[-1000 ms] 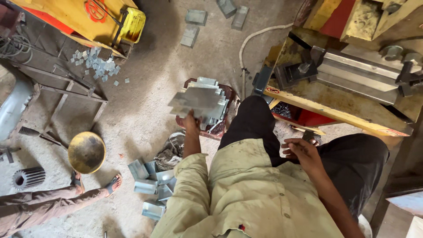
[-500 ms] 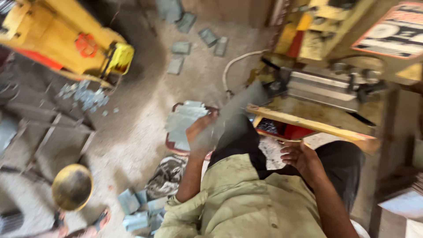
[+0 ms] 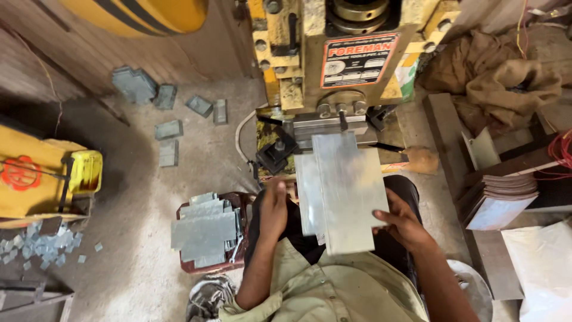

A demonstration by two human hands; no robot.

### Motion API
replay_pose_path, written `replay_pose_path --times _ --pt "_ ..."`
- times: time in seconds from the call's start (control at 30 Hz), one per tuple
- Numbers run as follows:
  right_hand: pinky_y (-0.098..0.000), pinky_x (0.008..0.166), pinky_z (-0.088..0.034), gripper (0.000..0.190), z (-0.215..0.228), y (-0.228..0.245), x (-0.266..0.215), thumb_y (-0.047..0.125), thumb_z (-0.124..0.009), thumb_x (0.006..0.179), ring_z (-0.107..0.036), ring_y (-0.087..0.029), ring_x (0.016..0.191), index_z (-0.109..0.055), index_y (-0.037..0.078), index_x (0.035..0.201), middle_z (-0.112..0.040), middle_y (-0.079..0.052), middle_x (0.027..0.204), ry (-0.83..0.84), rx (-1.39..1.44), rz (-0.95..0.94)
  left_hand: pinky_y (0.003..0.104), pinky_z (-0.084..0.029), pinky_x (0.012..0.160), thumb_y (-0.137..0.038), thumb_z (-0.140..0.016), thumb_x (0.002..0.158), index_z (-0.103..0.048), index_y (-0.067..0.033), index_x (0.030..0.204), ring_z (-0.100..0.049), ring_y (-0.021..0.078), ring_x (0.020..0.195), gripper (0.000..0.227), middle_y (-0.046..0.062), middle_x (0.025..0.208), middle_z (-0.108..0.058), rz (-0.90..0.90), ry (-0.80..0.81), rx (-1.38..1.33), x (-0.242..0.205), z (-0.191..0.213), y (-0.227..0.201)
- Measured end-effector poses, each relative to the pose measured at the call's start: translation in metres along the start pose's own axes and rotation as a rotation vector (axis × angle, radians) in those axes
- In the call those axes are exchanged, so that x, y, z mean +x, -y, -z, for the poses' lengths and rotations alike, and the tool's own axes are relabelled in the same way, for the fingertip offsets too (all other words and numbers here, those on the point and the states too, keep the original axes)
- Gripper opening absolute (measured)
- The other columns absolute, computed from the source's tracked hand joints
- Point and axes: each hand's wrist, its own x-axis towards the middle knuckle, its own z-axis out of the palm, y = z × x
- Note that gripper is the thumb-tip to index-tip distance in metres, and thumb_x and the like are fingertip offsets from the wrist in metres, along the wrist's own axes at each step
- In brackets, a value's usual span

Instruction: The person sits on the floor in a workshop and repeatedly places flat metal sheets into a yellow hydraulic press machine. They align the sheets, operate the press to bend them, and then remove the finished pieces, stacking them on a nearby red container.

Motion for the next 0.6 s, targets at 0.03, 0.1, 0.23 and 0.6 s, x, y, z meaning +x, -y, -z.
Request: replay_pose_path --times 0.03,0.1,0.23,0.6 --pt "-0.0364 0.066 -0.056 0.067 -0.001 0.002 0.006 0.010 -0.072 0.090 -0.069 -0.023 0.083 -0.046 0.003 0.151 -0.069 -0.014 0.108 -0.020 -0.023 0.016 0.037 -0.056 0.087 -0.024 -0.045 0.114 -0.066 0.0002 0.122 -0.071 0.0225 0.094 0.032 0.011 0.102 -0.073 0.213 0.157 -0.136 0.002 -0.006 0.012" --pt "-0.0345 0.070 -0.059 0.067 -0.005 0.007 0.024 0.011 -0.069 0.089 -0.071 -0.018 0.090 -0.043 0.006 0.151 -0.070 -0.010 0.115 -0.063 -0.039 0.027 0.034 -0.055 0.065 -0.023 -0.051 0.107 -0.062 -0.0018 0.125 -0.066 0.0174 0.070 0.030 0.008 0.088 -0.069 0.294 0.245 -0.364 -0.008 -0.028 0.024" --pt "-0.0366 0.067 -0.062 0.068 -0.013 0.004 0.055 0.009 -0.066 0.092 -0.070 -0.019 0.086 -0.039 0.011 0.155 -0.068 -0.011 0.111 -0.307 -0.078 0.118 0.026 -0.041 0.045 -0.020 -0.061 0.106 -0.063 0.0001 0.125 -0.054 0.0088 0.051 0.028 0.006 0.067 -0.060 0.365 0.178 -0.454 -0.005 -0.043 0.027" --pt "-0.0312 0.069 -0.059 0.048 -0.007 0.007 0.084 0.013 -0.061 0.100 -0.068 -0.014 0.094 -0.058 0.010 0.148 -0.070 -0.009 0.117 -0.465 -0.018 0.209 0.025 -0.042 0.048 -0.034 -0.053 0.107 -0.054 -0.0064 0.141 -0.054 0.0099 0.051 0.044 0.005 0.070 -0.063 0.457 0.192 -0.614 0.031 -0.049 0.024"
